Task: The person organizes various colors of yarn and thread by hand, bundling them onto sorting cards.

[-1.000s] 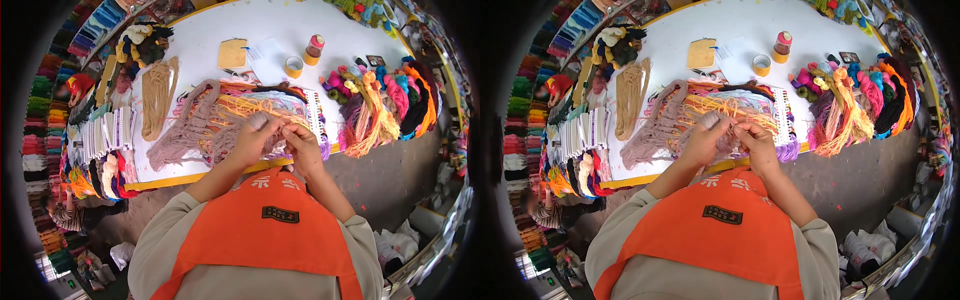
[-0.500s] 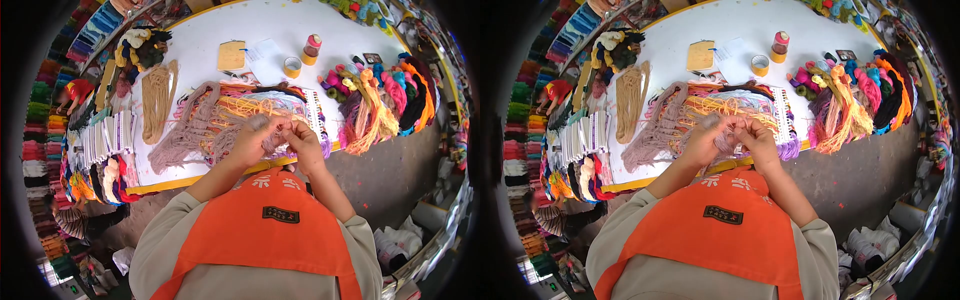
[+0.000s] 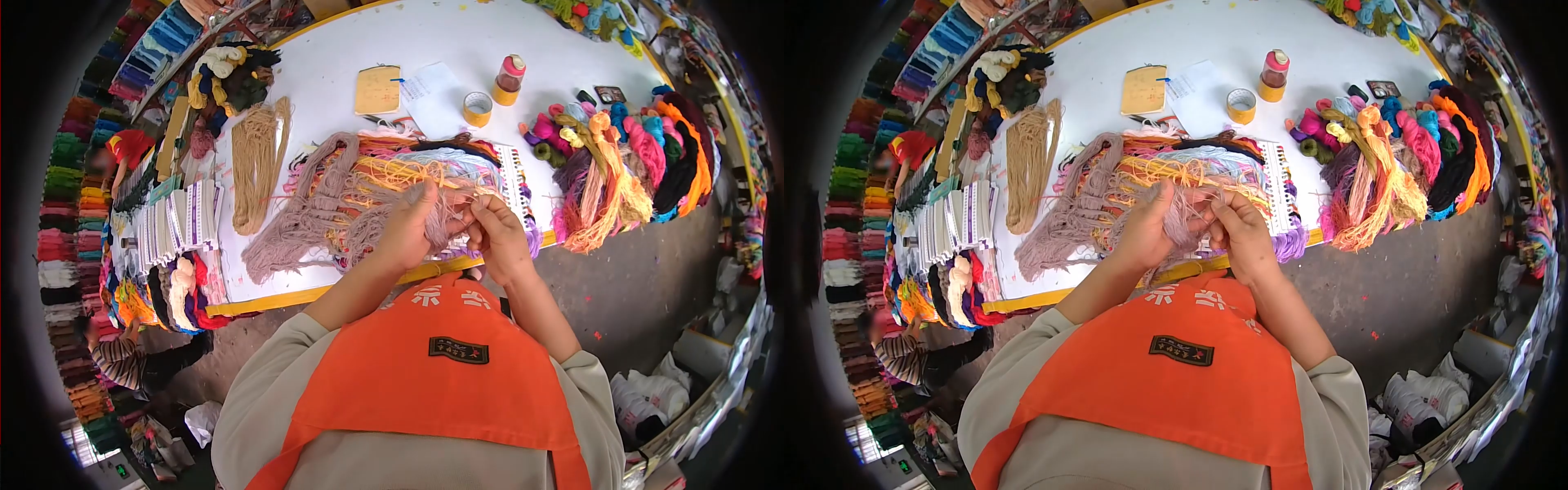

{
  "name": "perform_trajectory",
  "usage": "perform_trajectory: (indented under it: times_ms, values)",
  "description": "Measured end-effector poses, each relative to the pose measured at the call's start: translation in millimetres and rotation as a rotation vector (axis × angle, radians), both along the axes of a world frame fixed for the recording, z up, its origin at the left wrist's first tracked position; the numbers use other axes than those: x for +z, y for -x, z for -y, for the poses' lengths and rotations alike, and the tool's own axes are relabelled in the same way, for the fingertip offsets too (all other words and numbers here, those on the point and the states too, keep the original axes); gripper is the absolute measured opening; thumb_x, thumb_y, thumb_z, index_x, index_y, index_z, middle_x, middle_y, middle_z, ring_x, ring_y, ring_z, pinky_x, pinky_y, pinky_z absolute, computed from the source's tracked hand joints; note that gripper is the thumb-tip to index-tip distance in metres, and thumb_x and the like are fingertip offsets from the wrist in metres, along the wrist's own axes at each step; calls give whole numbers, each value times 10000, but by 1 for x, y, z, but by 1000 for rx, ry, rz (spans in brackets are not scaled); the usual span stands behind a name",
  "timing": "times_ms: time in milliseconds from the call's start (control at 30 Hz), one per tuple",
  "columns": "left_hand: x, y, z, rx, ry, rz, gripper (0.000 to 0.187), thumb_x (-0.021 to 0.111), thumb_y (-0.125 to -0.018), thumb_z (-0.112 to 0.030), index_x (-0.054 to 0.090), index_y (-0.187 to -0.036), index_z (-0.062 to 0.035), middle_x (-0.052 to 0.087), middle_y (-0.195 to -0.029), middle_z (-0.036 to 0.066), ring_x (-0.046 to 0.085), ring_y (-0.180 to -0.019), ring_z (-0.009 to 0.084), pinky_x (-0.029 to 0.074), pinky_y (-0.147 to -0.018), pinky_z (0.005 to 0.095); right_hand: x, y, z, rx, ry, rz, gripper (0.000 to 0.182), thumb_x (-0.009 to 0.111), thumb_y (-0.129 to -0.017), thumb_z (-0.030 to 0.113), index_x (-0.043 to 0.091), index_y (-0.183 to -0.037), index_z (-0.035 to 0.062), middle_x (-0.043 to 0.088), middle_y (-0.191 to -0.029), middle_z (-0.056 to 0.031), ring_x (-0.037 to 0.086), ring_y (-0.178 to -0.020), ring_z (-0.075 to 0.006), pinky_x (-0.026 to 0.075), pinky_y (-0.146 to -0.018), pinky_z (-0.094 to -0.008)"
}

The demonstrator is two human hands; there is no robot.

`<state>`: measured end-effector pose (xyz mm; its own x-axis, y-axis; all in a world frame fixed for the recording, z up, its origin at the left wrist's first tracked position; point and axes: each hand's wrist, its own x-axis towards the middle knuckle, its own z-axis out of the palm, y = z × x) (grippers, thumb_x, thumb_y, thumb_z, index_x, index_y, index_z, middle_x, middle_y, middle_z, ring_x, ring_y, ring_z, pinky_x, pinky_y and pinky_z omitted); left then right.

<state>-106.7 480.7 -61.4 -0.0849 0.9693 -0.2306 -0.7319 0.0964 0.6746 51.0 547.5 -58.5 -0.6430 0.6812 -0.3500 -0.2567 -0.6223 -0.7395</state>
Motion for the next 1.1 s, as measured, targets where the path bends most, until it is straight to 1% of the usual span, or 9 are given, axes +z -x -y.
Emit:
perform_trajectory:
  times_ms: [67,133,233,467,533,600,733,933,1100]
  values:
    - [5,-3,-1,-2,-2,35,530,409,-1032,-426,577,-1155,61,635,-1118,145,635,-1013,220,532,-889,356,2,1,1,12,-10,-11,100,593,-960,181,604,-954,82,595,-759,25,494,-610,-51,394,-531,-208]
    - [6,-6,-2,-4,-3,69,508,444,-1021,-431,588,-1114,47,639,-1077,138,641,-974,208,551,-842,347,3,4,3,38,-212,238,78,616,-943,143,612,-969,70,623,-779,12,502,-596,-48,412,-516,-204]
    - [2,-9,-3,-33,-71,-20,534,440,-1018,-448,597,-1111,54,641,-1072,126,642,-966,206,554,-833,346,-19,0,1,130,-429,286,79,632,-928,122,617,-986,70,650,-818,-3,537,-628,-55,431,-537,-203]
    - [-2,-10,-2,2,-69,-35,408,516,-1009,-338,623,-1147,31,642,-1095,116,625,-962,168,537,-836,314,-3,-5,0,52,-96,126,74,633,-932,145,618,-939,73,647,-814,3,542,-661,-40,434,-554,-205]
    - [-3,-10,-3,-8,-44,-52,376,529,-1007,-309,630,-1142,27,642,-1097,112,618,-967,159,524,-854,310,-2,-4,1,44,-160,177,81,637,-934,152,616,-915,76,637,-798,10,527,-654,-33,428,-556,-201]
    - [-8,-12,-5,13,-68,-287,350,534,-1006,-282,641,-1131,27,642,-1098,95,602,-991,152,480,-910,299,-9,-4,1,83,-285,219,89,631,-939,162,623,-942,73,637,-802,5,526,-661,-42,433,-568,-206]
    - [2,-20,-8,17,-52,-266,357,531,-1007,-290,646,-1132,24,644,-1097,83,593,-1011,150,440,-955,296,-18,-5,0,88,-421,258,99,625,-939,164,632,-958,67,629,-799,4,532,-670,-53,447,-584,-216]
    - [4,-26,-8,97,46,-112,266,603,-969,-208,646,-1066,35,654,-1054,86,602,-980,129,492,-879,292,-7,-14,-7,11,-91,46,51,614,-927,141,616,-923,89,606,-763,25,496,-602,-40,420,-553,-209]
    - [-17,-21,-12,65,-6,-472,159,604,-950,-142,632,-988,9,663,-924,67,637,-844,138,537,-791,306,-4,-33,-19,205,20,14,111,602,-949,195,606,-954,84,571,-763,33,452,-564,-42,429,-553,-214]
